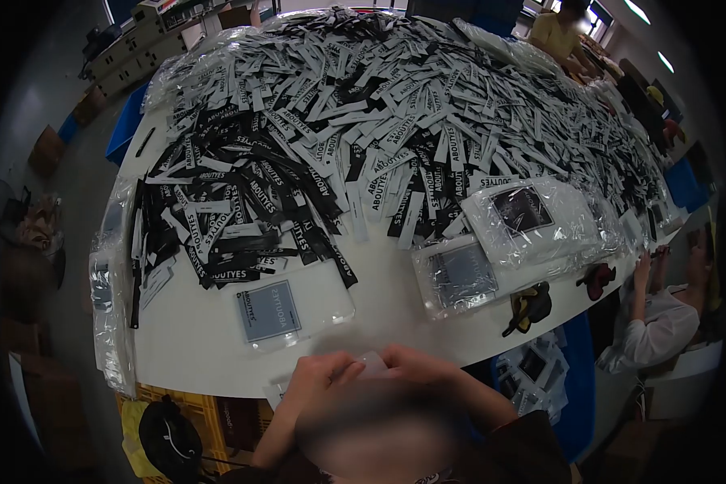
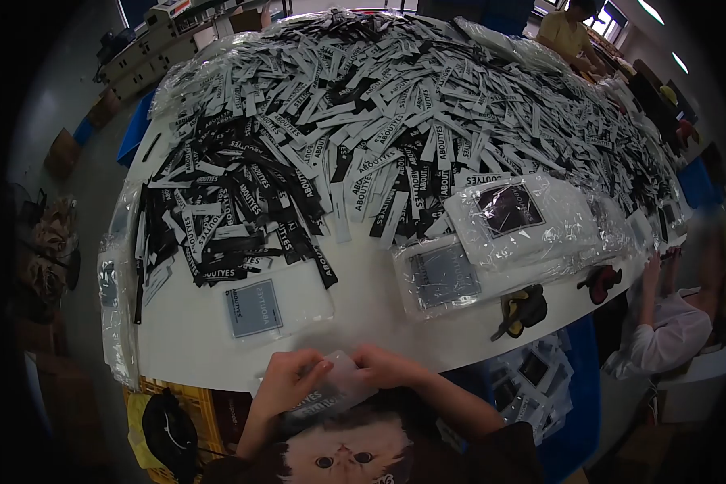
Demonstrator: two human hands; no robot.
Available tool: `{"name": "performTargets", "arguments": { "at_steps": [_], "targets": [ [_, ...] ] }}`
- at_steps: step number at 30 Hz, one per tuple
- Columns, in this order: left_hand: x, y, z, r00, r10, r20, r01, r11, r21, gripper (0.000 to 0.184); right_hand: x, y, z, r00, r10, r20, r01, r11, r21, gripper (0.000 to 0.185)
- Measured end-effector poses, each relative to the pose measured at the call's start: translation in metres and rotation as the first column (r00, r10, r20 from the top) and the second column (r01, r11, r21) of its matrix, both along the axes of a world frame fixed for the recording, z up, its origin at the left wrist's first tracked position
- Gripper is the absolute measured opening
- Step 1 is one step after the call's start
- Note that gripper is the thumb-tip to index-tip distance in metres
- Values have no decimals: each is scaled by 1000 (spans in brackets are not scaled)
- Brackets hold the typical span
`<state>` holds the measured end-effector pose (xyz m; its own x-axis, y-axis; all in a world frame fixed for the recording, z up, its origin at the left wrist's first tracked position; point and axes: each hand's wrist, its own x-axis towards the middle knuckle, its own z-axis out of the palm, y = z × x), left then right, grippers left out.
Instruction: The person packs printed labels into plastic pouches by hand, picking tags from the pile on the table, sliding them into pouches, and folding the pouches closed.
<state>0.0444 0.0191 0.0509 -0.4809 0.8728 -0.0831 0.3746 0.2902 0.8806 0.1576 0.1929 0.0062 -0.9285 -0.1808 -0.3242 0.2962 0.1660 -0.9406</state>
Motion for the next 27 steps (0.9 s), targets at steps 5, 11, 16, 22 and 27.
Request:
{"name": "performTargets", "arguments": {
  "at_steps": [5,11,16,22,27],
  "targets": [
    [0,-2,-5,977,189,96,-194,980,47,21,20,7,-4,993,-116,9,112,925,-363,30],
    [1,8,-2,893,333,303,-416,866,276,22,17,-5,27,834,-368,-412,353,929,-114,19],
    [-4,-6,-6,950,60,306,-107,985,139,20,4,-2,30,470,-129,-873,627,745,228,31],
    [3,-13,7,975,87,207,-128,973,192,18,-7,4,38,390,-133,-911,728,650,217,36],
    [6,-1,19,960,71,272,-137,963,231,29,-9,-11,36,385,-182,-905,715,679,168,35]
  ]
}}
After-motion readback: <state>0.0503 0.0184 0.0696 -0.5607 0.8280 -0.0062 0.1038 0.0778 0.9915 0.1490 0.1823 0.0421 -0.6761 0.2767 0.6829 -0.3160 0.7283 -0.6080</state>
